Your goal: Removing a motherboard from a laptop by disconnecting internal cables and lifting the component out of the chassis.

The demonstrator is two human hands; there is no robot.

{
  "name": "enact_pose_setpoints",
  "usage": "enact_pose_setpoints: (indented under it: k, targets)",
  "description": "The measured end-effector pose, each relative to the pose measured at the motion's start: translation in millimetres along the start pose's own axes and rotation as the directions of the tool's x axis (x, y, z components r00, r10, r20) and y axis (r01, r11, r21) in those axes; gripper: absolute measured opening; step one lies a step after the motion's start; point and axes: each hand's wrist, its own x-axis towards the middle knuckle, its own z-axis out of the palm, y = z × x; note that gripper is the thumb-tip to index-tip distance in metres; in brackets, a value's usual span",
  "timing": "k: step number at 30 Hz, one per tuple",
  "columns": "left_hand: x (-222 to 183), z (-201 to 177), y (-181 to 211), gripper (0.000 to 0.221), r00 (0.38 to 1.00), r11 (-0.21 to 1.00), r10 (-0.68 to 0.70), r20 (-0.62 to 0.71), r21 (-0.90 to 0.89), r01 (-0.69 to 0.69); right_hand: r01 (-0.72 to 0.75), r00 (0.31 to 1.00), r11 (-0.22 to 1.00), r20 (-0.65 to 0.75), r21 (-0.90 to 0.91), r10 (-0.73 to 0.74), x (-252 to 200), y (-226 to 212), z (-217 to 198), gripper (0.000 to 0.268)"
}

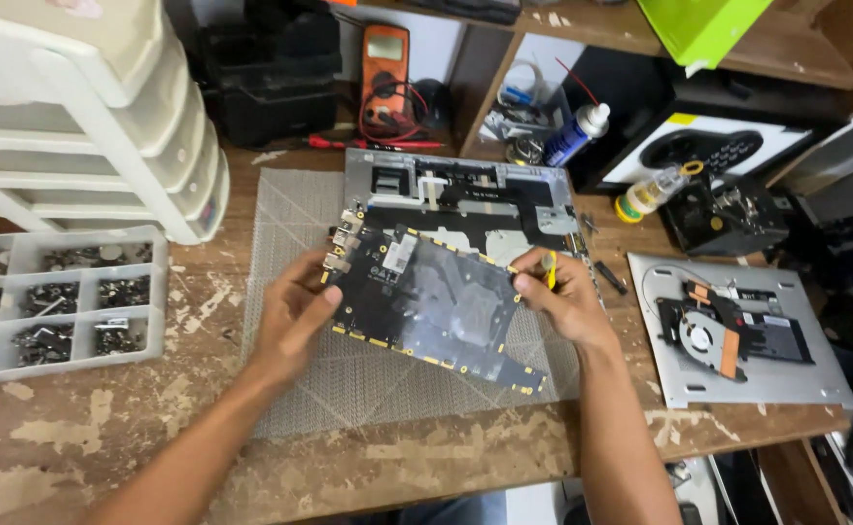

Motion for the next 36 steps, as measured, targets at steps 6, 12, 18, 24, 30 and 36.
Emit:
enact_pose_setpoints:
  k: [6, 12, 18, 24, 30, 36]
  targets:
    - [-9, 9, -7, 0.031, 1.000, 0.989, 0.013, -0.008, -0.150, -0.014, -0.022, 0.997, 1.000, 0.080, 0.007, 0.021, 0, 8, 13, 0.010]
    - [-11, 32, 34, 0.027, 0.980, 0.968, -0.138, -0.144, -0.230, 0.103, -0.090, 0.864, 0.995, 0.494, -0.032, 0.095, -1, -28, 31, 0.015]
    - [-6, 28, 24, 0.037, 0.986, 0.983, -0.165, -0.035, -0.090, 0.162, -0.037, 0.907, 0.999, 0.420, 0.018, 0.026, 1, -10, 21, 0.057]
    - [-6, 24, 24, 0.043, 0.963, 0.968, -0.244, 0.114, 0.091, 0.234, -0.049, 0.942, 0.996, 0.327, -0.067, 0.069, 4, -13, 37, 0.024]
    - [-5, 27, 41, 0.046, 0.930, 0.959, -0.217, 0.295, 0.243, 0.146, 0.248, 0.955, 0.930, 0.228, -0.271, -0.188, 10, -16, 49, 0.003]
    - [0, 24, 45, 0.046, 0.886, 0.934, -0.291, 0.360, 0.306, 0.183, 0.217, 0.951, 0.908, 0.288, -0.357, -0.114, 7, -30, 55, 0.005]
